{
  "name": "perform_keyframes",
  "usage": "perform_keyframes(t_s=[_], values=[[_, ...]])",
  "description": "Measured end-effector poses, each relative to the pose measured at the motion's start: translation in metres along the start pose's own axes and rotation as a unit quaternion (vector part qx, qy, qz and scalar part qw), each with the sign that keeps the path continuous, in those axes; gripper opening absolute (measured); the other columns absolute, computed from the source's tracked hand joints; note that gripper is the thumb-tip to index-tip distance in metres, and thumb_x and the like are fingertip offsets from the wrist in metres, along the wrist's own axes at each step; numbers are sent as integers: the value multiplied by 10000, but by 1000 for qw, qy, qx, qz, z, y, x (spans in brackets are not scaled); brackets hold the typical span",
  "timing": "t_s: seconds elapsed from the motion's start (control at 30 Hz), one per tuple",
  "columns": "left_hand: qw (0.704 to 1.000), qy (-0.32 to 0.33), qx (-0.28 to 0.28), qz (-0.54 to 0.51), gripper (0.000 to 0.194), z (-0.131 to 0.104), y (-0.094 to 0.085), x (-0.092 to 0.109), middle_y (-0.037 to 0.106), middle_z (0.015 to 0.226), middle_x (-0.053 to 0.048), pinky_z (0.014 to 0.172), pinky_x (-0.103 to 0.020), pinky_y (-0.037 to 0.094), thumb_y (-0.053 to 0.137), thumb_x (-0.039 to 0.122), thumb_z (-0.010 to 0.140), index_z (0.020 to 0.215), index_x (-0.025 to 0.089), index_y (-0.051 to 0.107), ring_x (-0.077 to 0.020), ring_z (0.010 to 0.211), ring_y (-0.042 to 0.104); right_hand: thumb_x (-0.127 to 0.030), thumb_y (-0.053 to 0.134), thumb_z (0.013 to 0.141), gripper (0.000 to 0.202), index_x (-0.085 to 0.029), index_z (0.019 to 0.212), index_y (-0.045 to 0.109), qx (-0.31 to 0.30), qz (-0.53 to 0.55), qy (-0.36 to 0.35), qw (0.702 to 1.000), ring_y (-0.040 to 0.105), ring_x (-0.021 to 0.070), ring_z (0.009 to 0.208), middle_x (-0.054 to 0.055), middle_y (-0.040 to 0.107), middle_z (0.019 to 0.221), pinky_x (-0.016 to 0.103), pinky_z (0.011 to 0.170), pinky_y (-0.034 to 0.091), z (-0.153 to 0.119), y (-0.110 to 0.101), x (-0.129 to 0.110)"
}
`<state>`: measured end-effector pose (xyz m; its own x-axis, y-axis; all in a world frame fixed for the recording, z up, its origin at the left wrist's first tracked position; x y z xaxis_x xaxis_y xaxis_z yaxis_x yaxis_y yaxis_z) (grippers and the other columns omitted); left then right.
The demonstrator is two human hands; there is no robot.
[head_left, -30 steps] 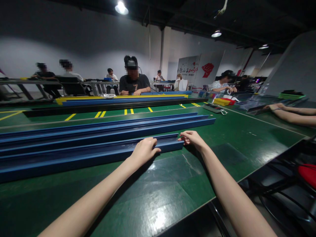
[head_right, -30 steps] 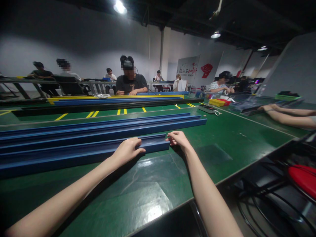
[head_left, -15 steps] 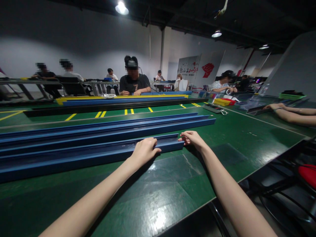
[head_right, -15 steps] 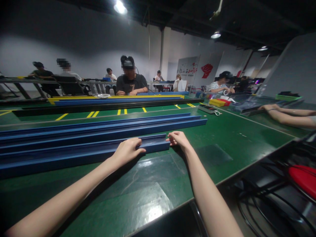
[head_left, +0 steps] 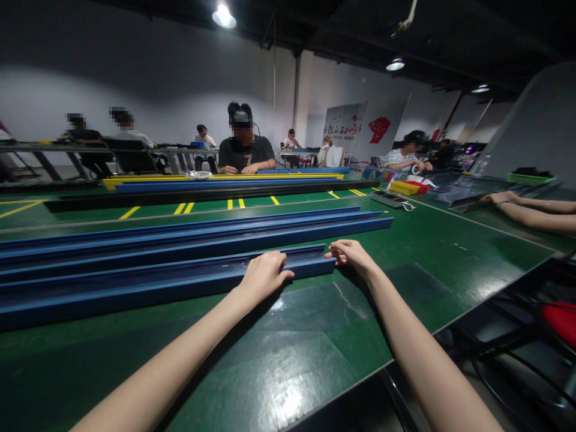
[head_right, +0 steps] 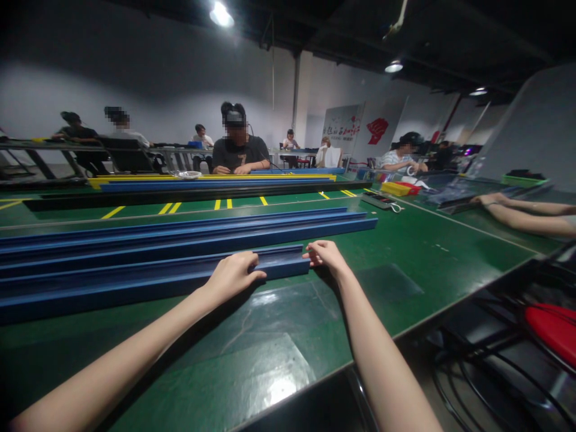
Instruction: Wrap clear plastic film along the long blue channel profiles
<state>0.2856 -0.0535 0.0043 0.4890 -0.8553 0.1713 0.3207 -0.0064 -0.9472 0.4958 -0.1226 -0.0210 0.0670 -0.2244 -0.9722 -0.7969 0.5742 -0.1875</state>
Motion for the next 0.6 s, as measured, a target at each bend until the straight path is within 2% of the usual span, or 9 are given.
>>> perform_keyframes(t_s=[0.33,0.6], values=[[1000,-1,-7,-9,184,0,-1,1,591,809,-32,616,-256,374,530,373,759,752,189,530,-187,796,547,-184,502,727,92,-132,676,557,-2,-20,-12,1000,526,69,427,52,640,576,167,428,439,4,-1,3],[998,49,-22,28,164,-2,0,4,564,874,-51,665,-266,396,476,341,800,810,181,511,-192,840,535,-192,517,677,109,-151,595,575,7,-89,-65,994,551,79,528,19,639,623,155,479,425,6,-3,2]])
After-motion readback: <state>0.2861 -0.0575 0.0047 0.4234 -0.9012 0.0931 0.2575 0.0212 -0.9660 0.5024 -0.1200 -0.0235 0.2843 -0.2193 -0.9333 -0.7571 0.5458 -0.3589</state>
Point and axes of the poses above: each hand's wrist, its own z-axis towards the middle knuckle, its own y-axis out of the palm, x = y × z, the point moved 4 cm from there along z, towards the middle knuckle
